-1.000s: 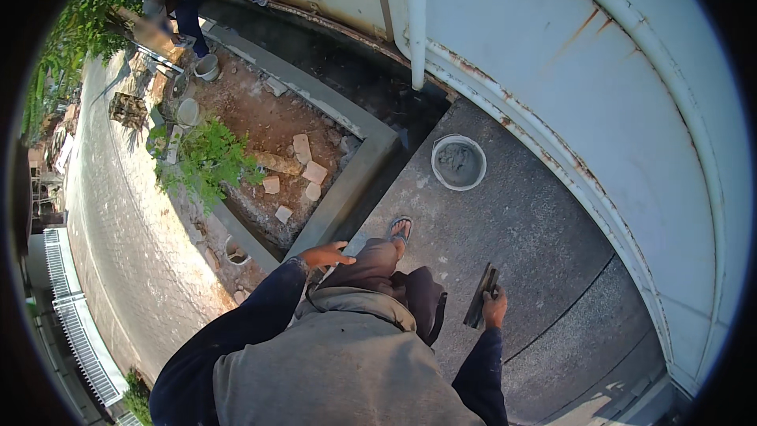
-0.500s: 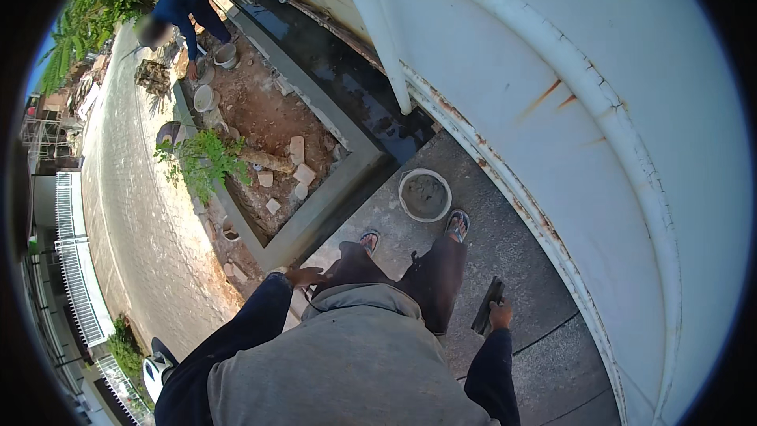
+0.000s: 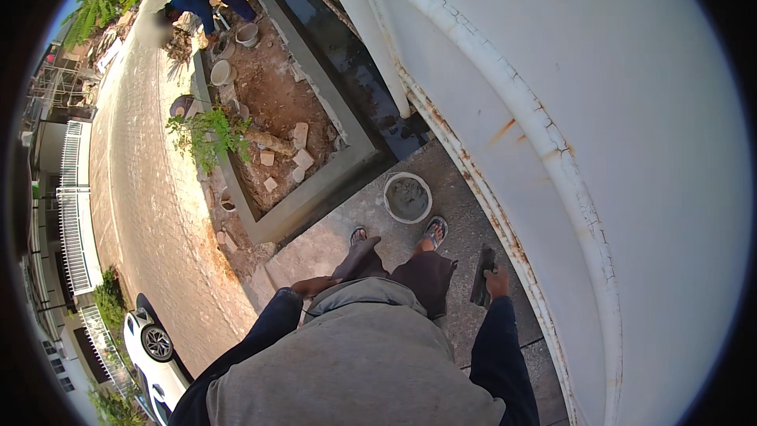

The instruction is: Using a wooden float to smooth and level a concrete planter box wall.

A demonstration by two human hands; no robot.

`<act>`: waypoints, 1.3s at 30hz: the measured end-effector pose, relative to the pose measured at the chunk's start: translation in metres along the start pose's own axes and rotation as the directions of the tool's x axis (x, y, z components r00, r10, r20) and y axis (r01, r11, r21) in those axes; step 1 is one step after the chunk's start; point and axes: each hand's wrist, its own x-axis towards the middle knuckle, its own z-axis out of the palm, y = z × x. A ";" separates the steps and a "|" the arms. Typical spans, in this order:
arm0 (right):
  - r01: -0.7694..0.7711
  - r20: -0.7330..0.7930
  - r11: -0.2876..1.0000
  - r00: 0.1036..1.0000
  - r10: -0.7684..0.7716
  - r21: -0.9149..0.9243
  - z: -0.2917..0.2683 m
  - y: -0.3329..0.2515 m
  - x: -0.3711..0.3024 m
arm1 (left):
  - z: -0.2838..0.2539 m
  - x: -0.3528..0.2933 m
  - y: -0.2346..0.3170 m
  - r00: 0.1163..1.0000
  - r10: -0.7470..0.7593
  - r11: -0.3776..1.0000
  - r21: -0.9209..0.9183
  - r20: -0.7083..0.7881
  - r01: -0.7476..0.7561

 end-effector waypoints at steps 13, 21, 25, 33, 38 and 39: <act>0.143 0.221 0.961 0.971 -0.090 -0.236 -0.006 -0.122 0.035 | 0.048 0.025 -0.084 0.933 0.293 0.917 -0.214 -0.209 -0.336; 0.420 0.209 0.824 0.907 -0.366 -0.379 0.058 -0.202 0.050 | 0.036 0.021 -0.139 0.801 0.522 0.820 -0.085 -0.292 -0.566; 0.371 0.227 0.846 0.925 -0.303 -0.383 0.090 -0.236 0.022 | 0.018 -0.020 -0.145 0.951 0.172 0.889 -0.376 -0.256 -0.262; 0.469 0.327 0.694 0.882 -0.339 -0.546 0.191 -0.280 0.011 | 0.051 0.005 -0.300 0.934 0.305 0.557 -0.761 -0.185 -0.333; 0.599 0.391 0.646 0.800 -0.455 -0.474 0.248 -0.314 -0.011 | 0.080 -0.004 -0.325 0.948 0.292 0.537 -0.799 -0.126 -0.271; 0.606 0.402 0.633 0.795 -0.454 -0.482 0.255 -0.322 -0.016 | 0.084 0.000 -0.331 0.948 0.287 0.532 -0.800 -0.136 -0.276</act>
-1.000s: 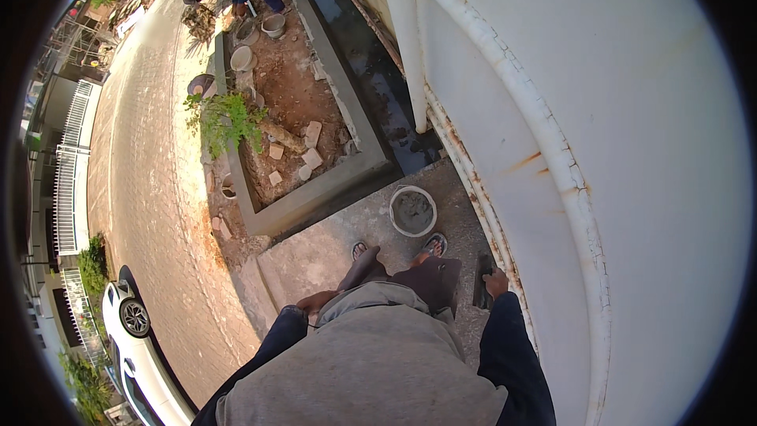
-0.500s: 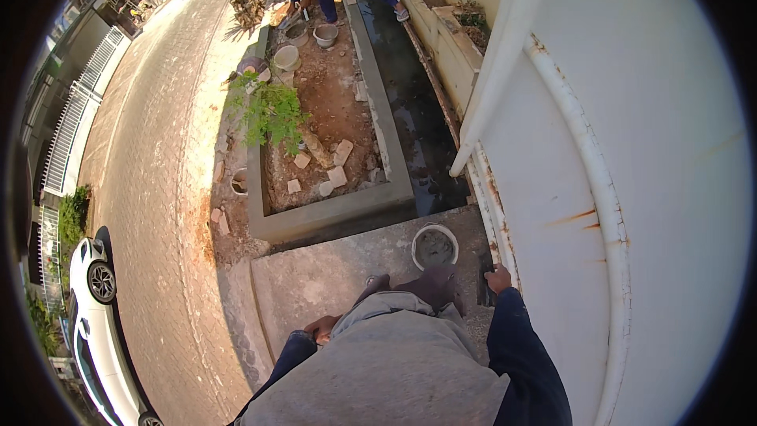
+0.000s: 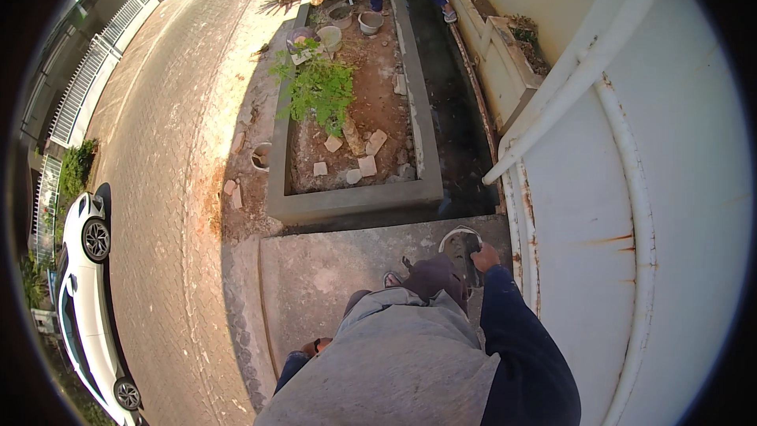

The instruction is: Using a wooden float to smooth and level a concrete planter box wall.

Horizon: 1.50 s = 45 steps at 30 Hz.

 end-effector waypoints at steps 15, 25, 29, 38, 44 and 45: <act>0.115 0.233 0.978 0.970 -0.073 -0.172 -0.008 -0.111 0.014 | 0.029 0.028 -0.050 0.958 0.047 0.984 -0.153 -0.284 -0.094; 0.178 0.305 0.948 0.948 -0.093 -0.265 0.030 -0.170 0.111 | -0.040 0.100 -0.047 0.875 0.290 0.954 0.188 -0.387 -0.233; 0.309 0.425 0.911 0.889 -0.173 -0.275 0.058 -0.262 0.152 | -0.105 0.133 -0.040 0.558 0.786 0.562 0.686 -0.267 -0.463; 0.543 0.447 0.812 0.793 -0.413 -0.213 0.115 -0.435 0.203 | -0.094 0.033 0.104 0.582 0.052 0.975 -0.085 -0.812 -0.205; 0.531 0.467 0.803 0.802 -0.373 -0.272 0.176 -0.458 0.223 | -0.112 0.034 0.066 0.603 -0.056 0.867 -0.339 -0.796 -0.366; 0.510 0.487 0.810 0.807 -0.334 -0.290 0.183 -0.457 0.223 | -0.120 0.033 0.060 0.598 -0.054 0.865 -0.337 -0.799 -0.372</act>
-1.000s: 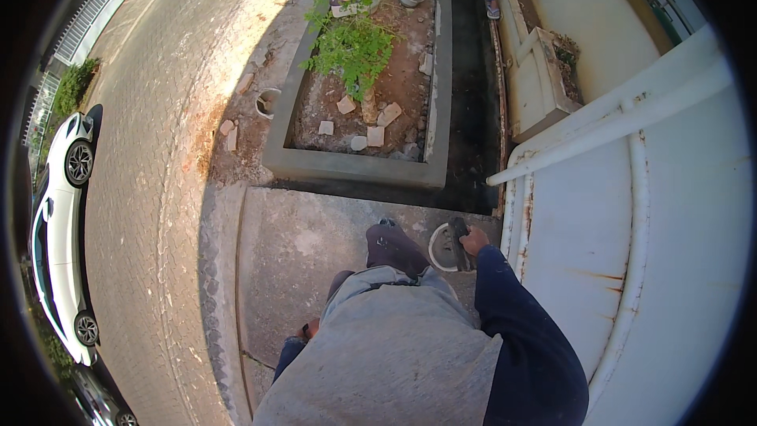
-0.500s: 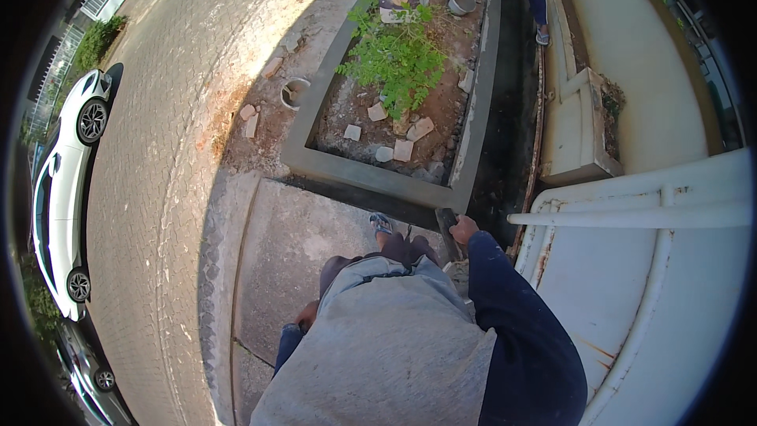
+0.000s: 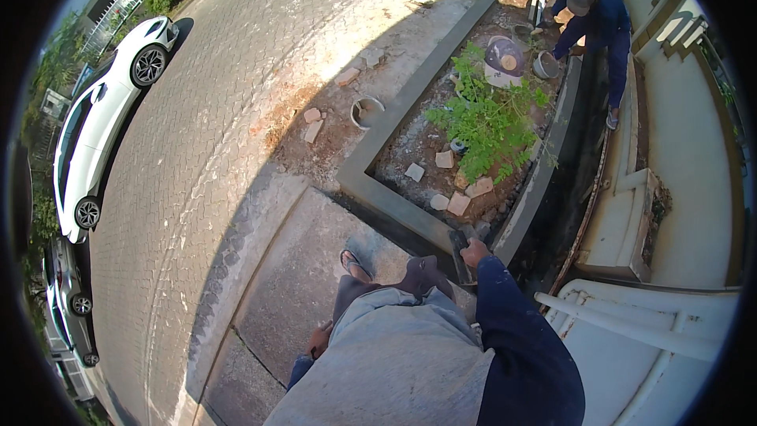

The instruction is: Using a wooden float to smooth and level a concrete planter box wall.

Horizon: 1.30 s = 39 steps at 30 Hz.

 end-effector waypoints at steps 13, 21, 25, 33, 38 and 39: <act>0.117 0.102 0.974 0.990 -0.099 -0.192 0.094 -0.196 0.089 | -0.180 0.131 -0.012 0.971 -0.235 0.961 -0.144 0.040 0.238; 0.239 0.087 0.966 0.969 -0.230 -0.100 0.148 -0.328 0.153 | -0.277 0.181 0.035 0.983 -0.183 0.886 -0.434 0.003 0.166; 0.136 0.251 0.975 0.964 -0.090 -0.174 0.165 -0.357 0.195 | -0.291 0.251 0.013 0.996 -0.023 0.999 -0.027 0.084 0.026; 0.084 0.134 0.988 0.989 -0.066 -0.133 0.183 -0.430 0.255 | -0.363 0.383 0.018 0.836 0.447 0.681 0.485 0.319 -0.549; 0.067 -0.075 0.998 0.995 -0.067 -0.001 0.189 -0.453 0.315 | -0.434 0.395 0.143 0.990 -0.114 0.985 -0.122 0.081 0.123; 0.074 -0.099 0.996 0.993 -0.069 0.048 0.182 -0.473 0.321 | -0.447 0.406 0.152 0.979 -0.196 0.955 -0.214 0.057 0.204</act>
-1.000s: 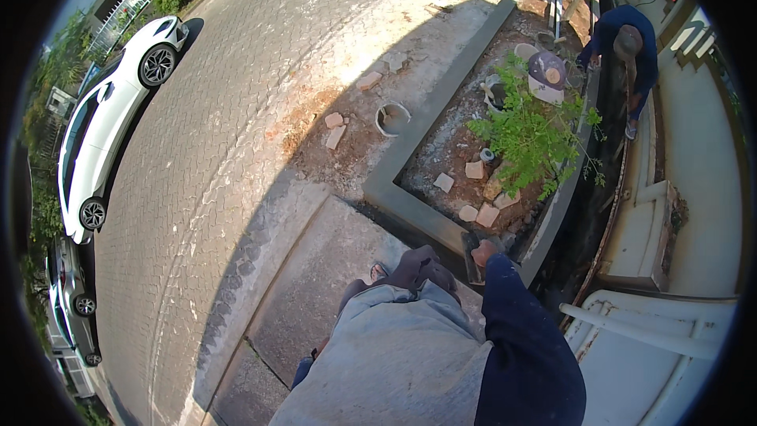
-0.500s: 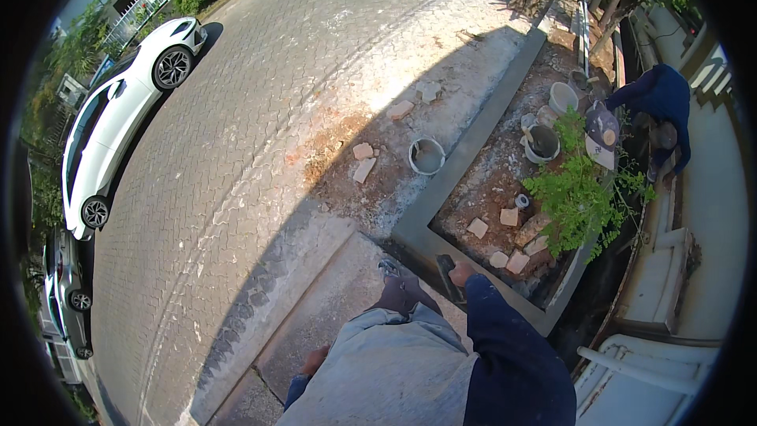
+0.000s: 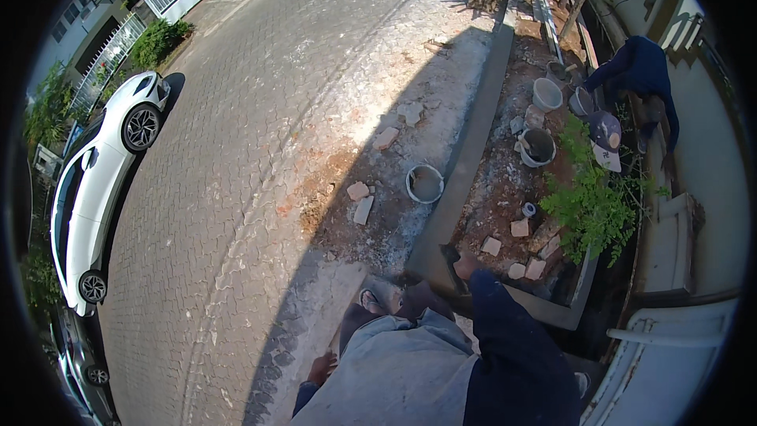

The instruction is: Using a wooden float to smooth and level a concrete planter box wall.

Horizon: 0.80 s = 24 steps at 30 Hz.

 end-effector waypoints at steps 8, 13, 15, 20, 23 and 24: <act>-0.049 -0.259 0.993 0.963 0.074 0.103 0.056 -0.032 0.024 | -0.075 0.094 0.120 0.972 0.144 0.910 0.360 0.188 -0.205; -0.379 0.017 0.919 0.925 0.380 0.111 0.120 -0.006 0.005 | -0.122 0.142 0.168 0.957 0.147 0.791 0.551 0.249 -0.265; -0.441 0.045 0.884 0.897 0.440 0.156 0.131 -0.012 -0.016 | -0.133 0.146 0.203 0.981 0.016 0.788 0.601 0.195 -0.133; -0.466 -0.075 0.836 0.860 0.505 0.288 0.133 -0.038 -0.004 | -0.178 0.210 0.246 0.931 0.095 0.777 0.558 0.354 -0.291; -0.454 -0.050 0.836 0.870 0.491 0.309 0.126 -0.033 0.019 | -0.157 0.215 0.307 0.977 -0.117 0.898 0.439 0.181 0.027; -0.464 -0.053 0.826 0.862 0.504 0.320 0.122 -0.028 0.028 | -0.142 0.209 0.331 0.980 -0.085 0.912 0.409 0.177 0.005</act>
